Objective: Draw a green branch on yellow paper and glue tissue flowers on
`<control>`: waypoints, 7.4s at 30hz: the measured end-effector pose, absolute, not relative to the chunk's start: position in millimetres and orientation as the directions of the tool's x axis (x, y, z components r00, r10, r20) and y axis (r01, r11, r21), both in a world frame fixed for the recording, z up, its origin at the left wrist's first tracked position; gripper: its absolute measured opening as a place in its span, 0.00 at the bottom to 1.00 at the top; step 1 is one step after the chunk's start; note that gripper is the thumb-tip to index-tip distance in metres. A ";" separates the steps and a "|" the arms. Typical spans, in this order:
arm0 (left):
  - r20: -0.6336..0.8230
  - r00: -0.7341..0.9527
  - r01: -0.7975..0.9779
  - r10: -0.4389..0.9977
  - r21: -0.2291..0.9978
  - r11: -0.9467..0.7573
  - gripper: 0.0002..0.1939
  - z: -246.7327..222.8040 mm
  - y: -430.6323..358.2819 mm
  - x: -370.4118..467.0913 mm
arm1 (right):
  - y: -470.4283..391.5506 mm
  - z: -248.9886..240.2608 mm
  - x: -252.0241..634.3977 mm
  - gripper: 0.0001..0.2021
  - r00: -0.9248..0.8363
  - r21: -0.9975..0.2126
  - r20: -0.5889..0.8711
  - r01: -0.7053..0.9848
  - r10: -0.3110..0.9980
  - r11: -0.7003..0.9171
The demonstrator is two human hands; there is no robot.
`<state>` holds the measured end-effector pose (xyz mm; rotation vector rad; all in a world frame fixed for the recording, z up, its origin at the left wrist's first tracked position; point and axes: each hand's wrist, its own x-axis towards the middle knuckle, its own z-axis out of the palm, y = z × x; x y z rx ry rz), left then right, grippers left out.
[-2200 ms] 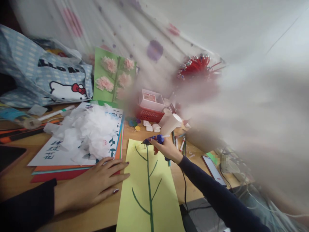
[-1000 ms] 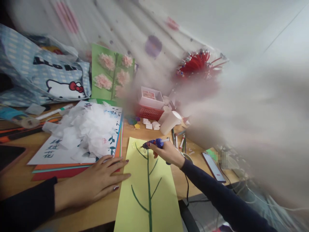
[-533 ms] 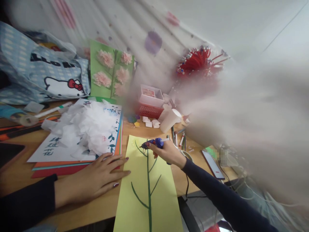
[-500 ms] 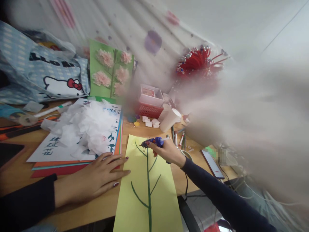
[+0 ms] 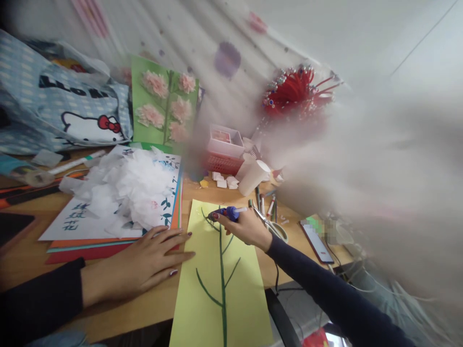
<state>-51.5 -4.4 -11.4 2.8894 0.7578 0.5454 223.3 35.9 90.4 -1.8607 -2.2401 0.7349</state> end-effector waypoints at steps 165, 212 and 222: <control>0.105 0.851 0.476 0.515 0.264 -0.839 0.20 7.2 -1.2 -51.6 | 69.3 92.5 229.2 0.29 -0.296 -0.660 -0.211 0.746 0.932 0.087; 0.292 0.903 0.306 0.316 0.079 -0.949 0.25 -6.0 4.6 -64.1 | -10.1 8.8 442.2 0.22 0.688 -0.573 0.313 0.686 0.654 -0.448; 0.180 0.901 0.366 0.396 0.176 -0.914 0.28 -2.2 -4.1 -62.2 | -39.4 45.7 337.0 0.10 0.303 -0.321 0.659 0.941 0.689 -0.106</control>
